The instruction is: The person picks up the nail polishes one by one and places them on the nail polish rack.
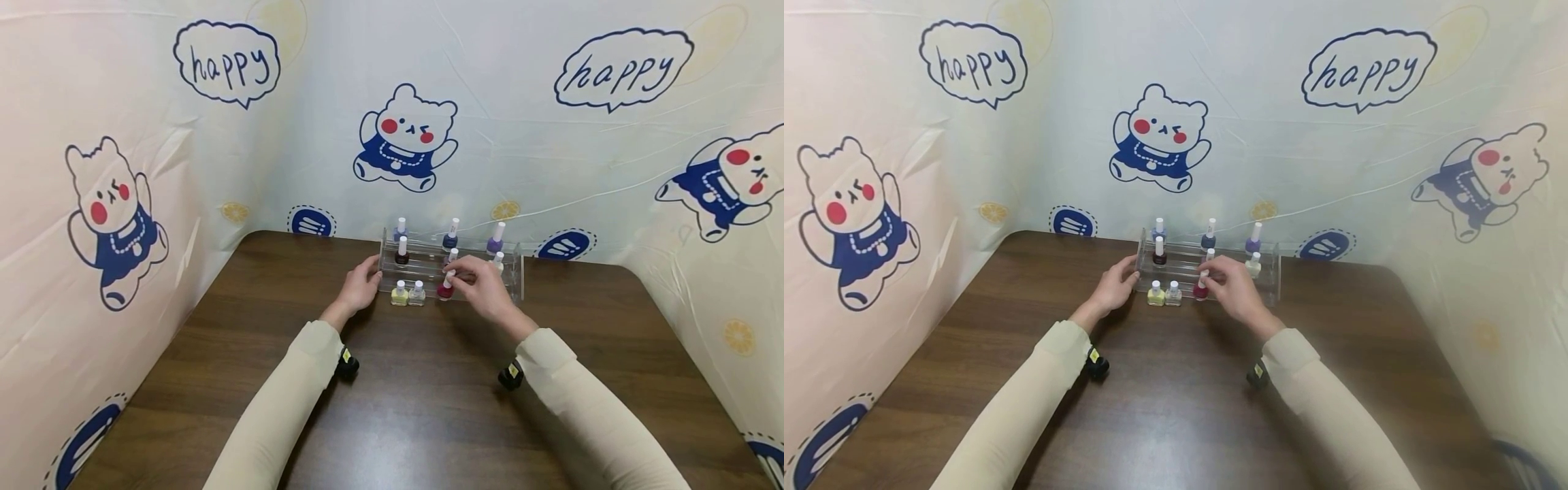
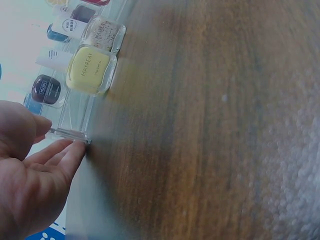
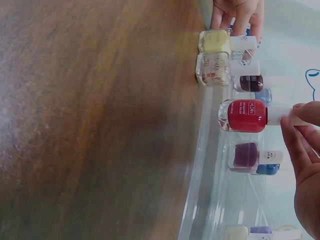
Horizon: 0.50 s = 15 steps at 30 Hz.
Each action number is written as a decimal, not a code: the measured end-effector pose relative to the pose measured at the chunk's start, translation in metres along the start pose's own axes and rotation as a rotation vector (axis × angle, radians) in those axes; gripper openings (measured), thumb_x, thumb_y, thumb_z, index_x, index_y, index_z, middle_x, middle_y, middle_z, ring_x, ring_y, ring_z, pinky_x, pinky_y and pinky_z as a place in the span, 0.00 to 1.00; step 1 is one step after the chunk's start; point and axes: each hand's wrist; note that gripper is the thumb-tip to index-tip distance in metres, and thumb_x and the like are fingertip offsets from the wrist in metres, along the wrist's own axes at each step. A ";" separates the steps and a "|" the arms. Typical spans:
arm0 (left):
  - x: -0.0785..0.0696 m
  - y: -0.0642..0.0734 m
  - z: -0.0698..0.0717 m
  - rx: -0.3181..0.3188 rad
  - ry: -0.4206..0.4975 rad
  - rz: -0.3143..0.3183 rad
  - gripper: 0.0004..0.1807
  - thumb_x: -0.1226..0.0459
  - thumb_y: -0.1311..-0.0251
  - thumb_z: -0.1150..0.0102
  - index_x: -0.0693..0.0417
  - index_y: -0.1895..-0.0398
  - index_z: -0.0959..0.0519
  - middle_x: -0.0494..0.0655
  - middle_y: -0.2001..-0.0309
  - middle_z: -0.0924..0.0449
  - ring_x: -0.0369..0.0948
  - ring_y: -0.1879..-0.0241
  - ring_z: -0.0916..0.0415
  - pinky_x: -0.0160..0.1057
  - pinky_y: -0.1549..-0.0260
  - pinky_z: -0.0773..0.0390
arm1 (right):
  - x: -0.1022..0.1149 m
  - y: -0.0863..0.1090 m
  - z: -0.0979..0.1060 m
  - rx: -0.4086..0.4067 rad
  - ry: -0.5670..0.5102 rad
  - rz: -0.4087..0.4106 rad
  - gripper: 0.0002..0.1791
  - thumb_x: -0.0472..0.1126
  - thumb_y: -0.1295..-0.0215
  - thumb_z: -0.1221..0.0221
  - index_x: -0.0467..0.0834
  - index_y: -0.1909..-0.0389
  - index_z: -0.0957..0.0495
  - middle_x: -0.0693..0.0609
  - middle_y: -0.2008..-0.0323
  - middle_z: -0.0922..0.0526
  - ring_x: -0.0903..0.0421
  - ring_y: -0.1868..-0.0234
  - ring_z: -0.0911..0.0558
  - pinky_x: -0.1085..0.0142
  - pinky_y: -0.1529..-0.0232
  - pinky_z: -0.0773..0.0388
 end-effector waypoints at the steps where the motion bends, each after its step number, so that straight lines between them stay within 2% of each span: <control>1: 0.000 0.000 0.000 0.000 0.000 0.000 0.27 0.67 0.22 0.52 0.54 0.22 0.37 0.60 0.34 0.24 0.54 0.34 0.27 0.52 0.31 0.32 | 0.001 0.000 0.001 -0.002 -0.002 -0.002 0.09 0.29 0.33 0.35 0.37 0.54 0.14 0.45 0.55 0.13 0.49 0.56 0.12 0.56 0.53 0.13; 15: 0.000 0.000 0.000 -0.001 -0.003 0.008 0.27 0.66 0.22 0.52 0.53 0.22 0.37 0.60 0.34 0.24 0.54 0.33 0.28 0.52 0.30 0.33 | 0.004 0.001 0.016 -0.023 0.025 -0.018 0.10 0.29 0.34 0.34 0.36 0.53 0.14 0.43 0.53 0.14 0.48 0.56 0.13 0.53 0.53 0.14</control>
Point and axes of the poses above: each hand's wrist, its own y-axis away from the middle knuckle, its own z-axis out of the back of the hand, x = y × z
